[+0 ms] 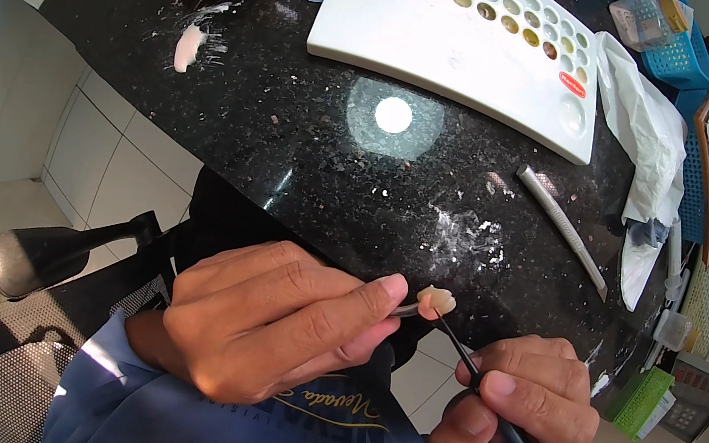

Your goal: Applying colored stains to a dental prosthesis using a fine brush to match natural tooth aesthetics.

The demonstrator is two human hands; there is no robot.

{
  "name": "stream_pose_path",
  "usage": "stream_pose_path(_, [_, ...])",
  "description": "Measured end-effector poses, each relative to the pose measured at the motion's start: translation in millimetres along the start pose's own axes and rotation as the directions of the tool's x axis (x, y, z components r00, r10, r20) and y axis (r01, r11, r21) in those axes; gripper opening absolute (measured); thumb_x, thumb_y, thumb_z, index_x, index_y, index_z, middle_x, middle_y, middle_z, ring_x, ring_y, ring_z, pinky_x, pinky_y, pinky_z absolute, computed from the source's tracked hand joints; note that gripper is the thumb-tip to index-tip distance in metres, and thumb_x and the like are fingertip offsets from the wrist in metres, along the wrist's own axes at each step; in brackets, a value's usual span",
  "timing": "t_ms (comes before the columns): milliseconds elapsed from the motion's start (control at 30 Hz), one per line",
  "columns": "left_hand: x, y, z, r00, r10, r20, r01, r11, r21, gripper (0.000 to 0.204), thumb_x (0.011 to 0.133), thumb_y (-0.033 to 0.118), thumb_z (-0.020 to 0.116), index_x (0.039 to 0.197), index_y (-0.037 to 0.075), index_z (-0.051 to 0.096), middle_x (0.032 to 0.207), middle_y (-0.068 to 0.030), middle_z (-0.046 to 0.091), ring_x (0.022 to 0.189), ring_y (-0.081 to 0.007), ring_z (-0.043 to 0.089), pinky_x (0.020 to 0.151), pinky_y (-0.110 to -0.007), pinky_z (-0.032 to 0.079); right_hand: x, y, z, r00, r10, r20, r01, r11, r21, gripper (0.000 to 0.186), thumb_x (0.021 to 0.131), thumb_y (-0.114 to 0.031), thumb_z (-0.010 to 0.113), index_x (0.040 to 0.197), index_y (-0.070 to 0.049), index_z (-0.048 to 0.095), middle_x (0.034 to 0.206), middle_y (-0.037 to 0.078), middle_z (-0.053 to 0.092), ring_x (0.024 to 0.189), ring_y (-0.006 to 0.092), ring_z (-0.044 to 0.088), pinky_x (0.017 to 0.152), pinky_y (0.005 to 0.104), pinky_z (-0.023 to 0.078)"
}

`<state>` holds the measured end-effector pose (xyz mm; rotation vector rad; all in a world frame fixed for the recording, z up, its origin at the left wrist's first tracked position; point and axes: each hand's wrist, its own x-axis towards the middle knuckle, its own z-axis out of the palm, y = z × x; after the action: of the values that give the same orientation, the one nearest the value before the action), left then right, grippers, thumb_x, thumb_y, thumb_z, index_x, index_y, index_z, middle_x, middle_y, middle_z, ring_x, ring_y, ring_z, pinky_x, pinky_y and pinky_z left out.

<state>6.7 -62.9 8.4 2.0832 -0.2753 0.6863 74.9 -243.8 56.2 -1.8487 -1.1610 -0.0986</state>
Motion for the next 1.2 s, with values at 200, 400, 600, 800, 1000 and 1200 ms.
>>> stream_pose_path(200, [4.2,7.9,-1.6,0.994,-0.103,0.023,0.102,0.994,0.023,0.024,0.071,0.007,0.073,0.094,0.001,0.066,0.071,-0.0073,0.067,0.057,-0.0159,0.064,0.046,-0.023,0.047,2.6,-1.6,-2.7,1.0,-0.004,0.022,0.006,0.998,-0.068,0.029,0.072,-0.003,0.057,0.1,-0.001,0.048,0.076,0.009,0.053,0.059,0.0132,0.055,0.051,0.0212,0.044])
stream_pose_path(400, [4.2,6.8,-1.5,0.994,-0.102,0.028,0.102,0.995,0.023,0.023,0.072,0.007,0.073,0.093,0.001,0.066,0.07,-0.0073,0.067,0.057,-0.016,0.064,0.046,-0.023,0.047,1.9,0.6,0.6,1.0,0.0,-0.015,0.0,1.0,-0.009,0.029,0.072,-0.002,0.058,0.099,0.0,0.048,0.075,0.009,0.053,0.058,0.0134,0.055,0.05,0.0212,0.044])
stream_pose_path(600, [5.2,8.4,-0.9,0.995,-0.101,0.025,0.101,0.994,0.033,0.023,0.072,0.008,0.073,0.093,0.001,0.066,0.07,-0.0073,0.067,0.057,-0.0157,0.064,0.047,-0.023,0.047,2.4,-0.9,-2.1,1.0,-0.03,-0.002,0.03,0.998,-0.055,0.029,0.072,-0.003,0.058,0.099,0.001,0.047,0.075,0.01,0.053,0.058,0.0136,0.055,0.05,0.0212,0.045])
stream_pose_path(800, [4.2,8.0,-1.5,0.994,-0.111,0.021,0.11,0.993,0.042,0.022,0.072,0.008,0.073,0.092,0.002,0.066,0.07,-0.0075,0.067,0.057,-0.0156,0.064,0.047,-0.023,0.048,1.0,3.3,-2.4,0.999,-0.05,0.021,0.051,0.998,-0.027,0.029,0.072,-0.003,0.058,0.098,0.001,0.048,0.075,0.01,0.053,0.057,0.0136,0.055,0.048,0.021,0.045])
stream_pose_path(1000, [4.7,8.7,-0.4,0.993,-0.119,0.013,0.118,0.992,0.032,0.021,0.072,0.009,0.073,0.091,0.002,0.066,0.07,-0.0073,0.067,0.056,-0.0155,0.064,0.047,-0.023,0.047,2.1,1.4,-0.8,0.999,-0.038,0.006,0.038,0.999,-0.022,0.029,0.071,-0.003,0.058,0.098,0.001,0.048,0.075,0.01,0.053,0.057,0.0134,0.055,0.047,0.0211,0.045])
stream_pose_path(1200, [4.6,8.2,0.2,0.993,-0.117,0.006,0.117,0.993,0.035,0.02,0.073,0.01,0.073,0.09,0.002,0.066,0.07,-0.0069,0.067,0.056,-0.015,0.064,0.046,-0.022,0.047,1.5,1.3,-0.7,0.999,-0.032,0.002,0.032,0.999,-0.031,0.029,0.071,-0.002,0.058,0.097,0.001,0.048,0.075,0.01,0.053,0.056,0.013,0.054,0.048,0.0205,0.045])
